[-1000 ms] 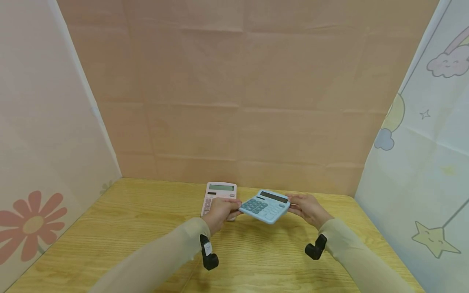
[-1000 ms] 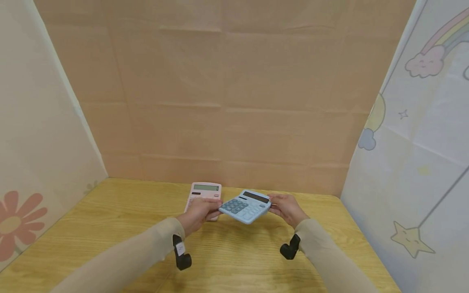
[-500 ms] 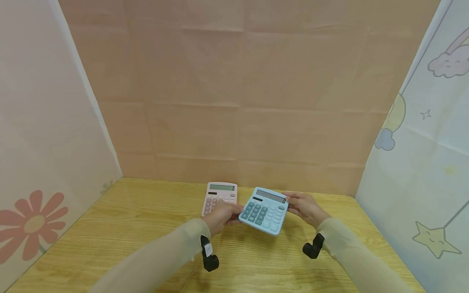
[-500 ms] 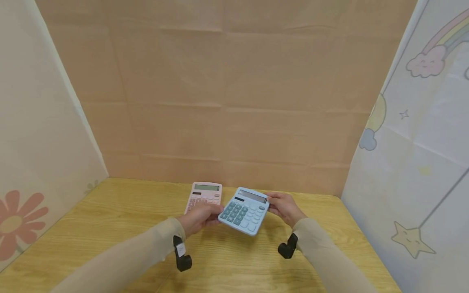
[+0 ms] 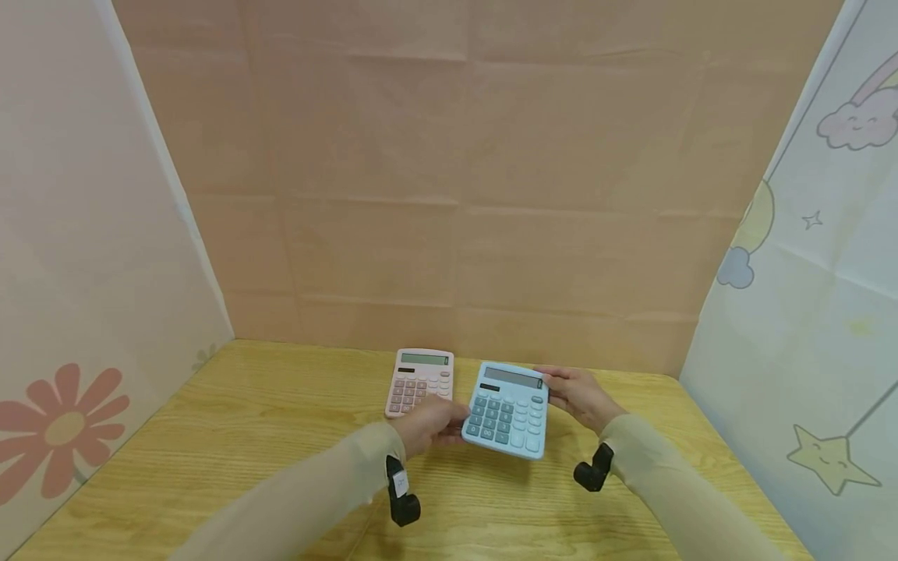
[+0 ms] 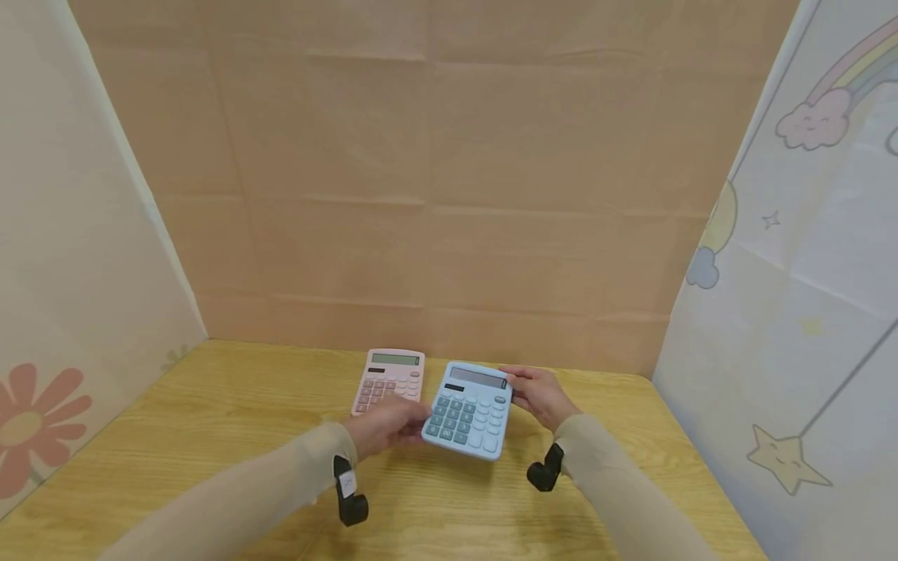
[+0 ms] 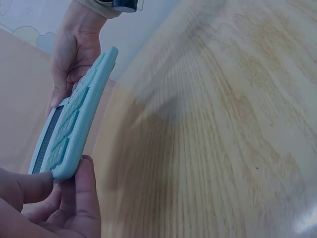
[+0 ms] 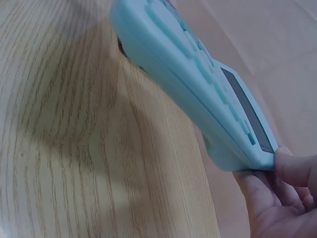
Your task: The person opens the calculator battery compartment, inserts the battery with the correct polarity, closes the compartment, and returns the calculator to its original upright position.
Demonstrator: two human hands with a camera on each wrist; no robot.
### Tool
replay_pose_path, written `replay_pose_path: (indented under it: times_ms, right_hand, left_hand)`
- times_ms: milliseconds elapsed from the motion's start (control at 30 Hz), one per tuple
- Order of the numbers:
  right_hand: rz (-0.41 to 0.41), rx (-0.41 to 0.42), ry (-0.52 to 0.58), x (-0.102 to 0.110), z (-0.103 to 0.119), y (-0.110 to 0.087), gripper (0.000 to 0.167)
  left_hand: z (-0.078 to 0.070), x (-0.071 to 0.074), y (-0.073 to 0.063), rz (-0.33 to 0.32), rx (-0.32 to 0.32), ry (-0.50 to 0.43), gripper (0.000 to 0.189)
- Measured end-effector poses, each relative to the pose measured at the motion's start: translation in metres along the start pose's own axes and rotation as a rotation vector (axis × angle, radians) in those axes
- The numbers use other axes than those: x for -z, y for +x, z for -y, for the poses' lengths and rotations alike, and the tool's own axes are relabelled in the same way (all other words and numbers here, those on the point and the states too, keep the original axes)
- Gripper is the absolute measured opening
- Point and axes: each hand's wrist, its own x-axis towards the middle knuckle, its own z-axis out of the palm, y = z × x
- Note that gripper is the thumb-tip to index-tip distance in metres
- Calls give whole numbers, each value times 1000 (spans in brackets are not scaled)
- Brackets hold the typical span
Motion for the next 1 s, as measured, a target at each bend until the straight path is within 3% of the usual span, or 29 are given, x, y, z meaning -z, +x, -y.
replay_pose_path:
  times_ms: [300, 533, 1000]
  right_hand:
    - [-15, -9, -15, -2, -3, 3, 41]
    - [-2, 4, -6, 0, -5, 3, 43]
    - [-53, -6, 61, -1, -6, 1, 42]
  left_hand:
    - [2, -8, -2, 15, 35, 26, 19]
    - [2, -11, -4, 21, 10, 26, 19]
    - [2, -13, -4, 17, 9, 15, 17]
